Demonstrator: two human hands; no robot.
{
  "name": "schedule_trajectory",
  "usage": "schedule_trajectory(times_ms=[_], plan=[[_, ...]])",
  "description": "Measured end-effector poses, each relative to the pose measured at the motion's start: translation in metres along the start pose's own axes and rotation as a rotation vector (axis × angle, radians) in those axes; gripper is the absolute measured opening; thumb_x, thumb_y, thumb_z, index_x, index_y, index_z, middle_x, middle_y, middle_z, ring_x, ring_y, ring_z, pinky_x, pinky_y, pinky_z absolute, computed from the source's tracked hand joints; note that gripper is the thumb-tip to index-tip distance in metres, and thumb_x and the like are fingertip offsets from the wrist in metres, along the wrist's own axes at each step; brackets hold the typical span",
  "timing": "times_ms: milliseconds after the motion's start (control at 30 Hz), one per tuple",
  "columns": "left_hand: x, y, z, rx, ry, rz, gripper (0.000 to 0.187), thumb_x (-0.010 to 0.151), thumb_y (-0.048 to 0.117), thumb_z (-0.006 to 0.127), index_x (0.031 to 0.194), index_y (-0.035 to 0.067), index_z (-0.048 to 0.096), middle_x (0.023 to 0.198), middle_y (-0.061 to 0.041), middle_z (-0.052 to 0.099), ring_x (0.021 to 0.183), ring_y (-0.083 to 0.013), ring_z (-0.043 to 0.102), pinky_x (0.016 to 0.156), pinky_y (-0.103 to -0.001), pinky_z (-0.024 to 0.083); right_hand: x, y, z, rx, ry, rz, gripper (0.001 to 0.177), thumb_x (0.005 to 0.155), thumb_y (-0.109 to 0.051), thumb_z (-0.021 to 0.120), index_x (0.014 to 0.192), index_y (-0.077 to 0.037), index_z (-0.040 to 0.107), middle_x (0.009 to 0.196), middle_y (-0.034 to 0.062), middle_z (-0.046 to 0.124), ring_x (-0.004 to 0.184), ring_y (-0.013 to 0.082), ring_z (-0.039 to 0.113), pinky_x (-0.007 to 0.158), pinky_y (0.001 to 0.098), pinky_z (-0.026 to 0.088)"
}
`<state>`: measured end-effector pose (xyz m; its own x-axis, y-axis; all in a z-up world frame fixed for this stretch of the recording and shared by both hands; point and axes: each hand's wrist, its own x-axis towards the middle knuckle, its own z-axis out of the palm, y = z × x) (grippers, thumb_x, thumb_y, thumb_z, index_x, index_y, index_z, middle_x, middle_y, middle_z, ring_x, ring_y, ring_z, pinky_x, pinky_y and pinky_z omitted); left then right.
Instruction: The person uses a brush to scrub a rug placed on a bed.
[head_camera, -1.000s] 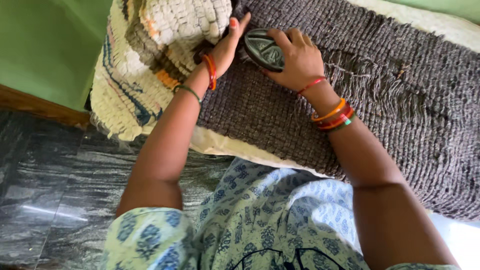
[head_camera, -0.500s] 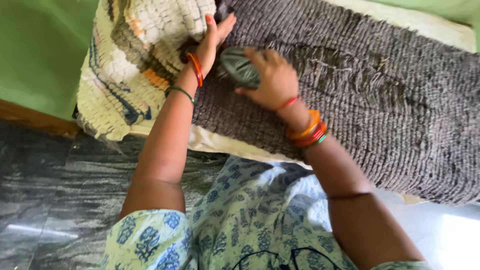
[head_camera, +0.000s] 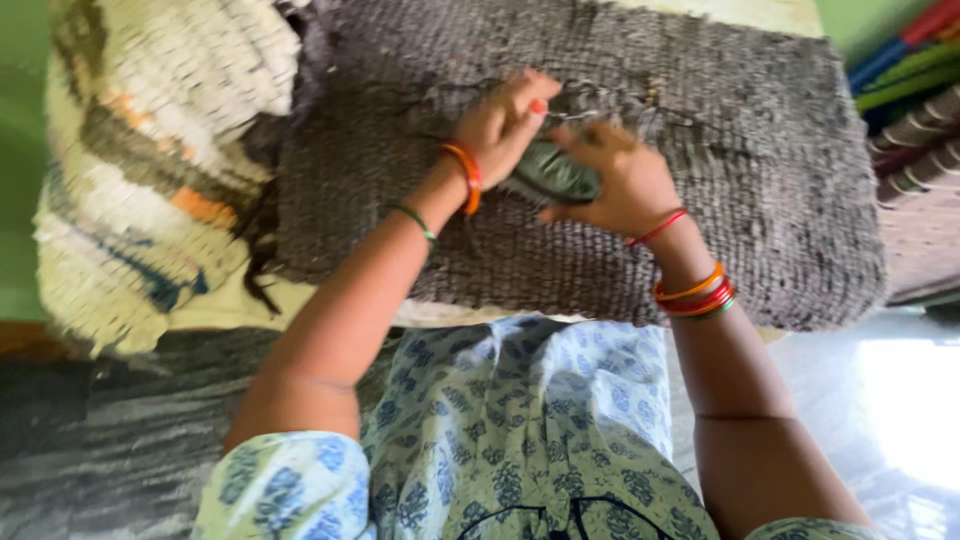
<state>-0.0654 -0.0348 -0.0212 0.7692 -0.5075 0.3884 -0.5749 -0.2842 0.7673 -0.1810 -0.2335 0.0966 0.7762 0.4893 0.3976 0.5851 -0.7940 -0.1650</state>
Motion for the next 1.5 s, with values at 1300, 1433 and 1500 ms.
schedule_trajectory(times_ms=[1300,1433,1500], plan=[[0.119,0.158,0.272,0.646,-0.309,0.580,0.058,0.107,0.040,0.041,0.161,0.021,0.030,0.167,-0.004,0.028,0.153,-0.0252,0.024,0.123,-0.052,0.018,-0.296,0.116,-0.093,-0.251,0.141,0.692,0.080,0.080,-0.042,0.091,0.142,-0.003,0.059,0.136,0.0278,0.056,0.116,0.0419,0.059,0.095,0.0454,0.051],[0.124,0.132,0.289,0.665,-0.605,0.398,0.065,0.107,0.045,0.034,0.162,0.015,0.018,0.170,-0.003,0.015,0.156,-0.0225,0.011,0.126,-0.054,0.003,-0.321,0.150,-0.075,-0.278,0.294,0.741,0.077,0.089,-0.039,0.084,0.151,-0.005,0.054,0.125,0.0179,0.062,0.110,0.0341,0.063,0.094,0.0452,0.057],[0.122,0.133,0.288,0.674,-0.643,0.367,0.065,0.108,0.046,0.030,0.163,0.015,0.016,0.171,-0.002,0.013,0.157,-0.0215,0.010,0.128,-0.053,0.002,-0.344,0.172,-0.092,-0.396,0.322,0.779,0.079,0.092,-0.041,0.083,0.155,-0.006,0.052,0.124,0.0151,0.063,0.109,0.0323,0.063,0.089,0.0438,0.059]])
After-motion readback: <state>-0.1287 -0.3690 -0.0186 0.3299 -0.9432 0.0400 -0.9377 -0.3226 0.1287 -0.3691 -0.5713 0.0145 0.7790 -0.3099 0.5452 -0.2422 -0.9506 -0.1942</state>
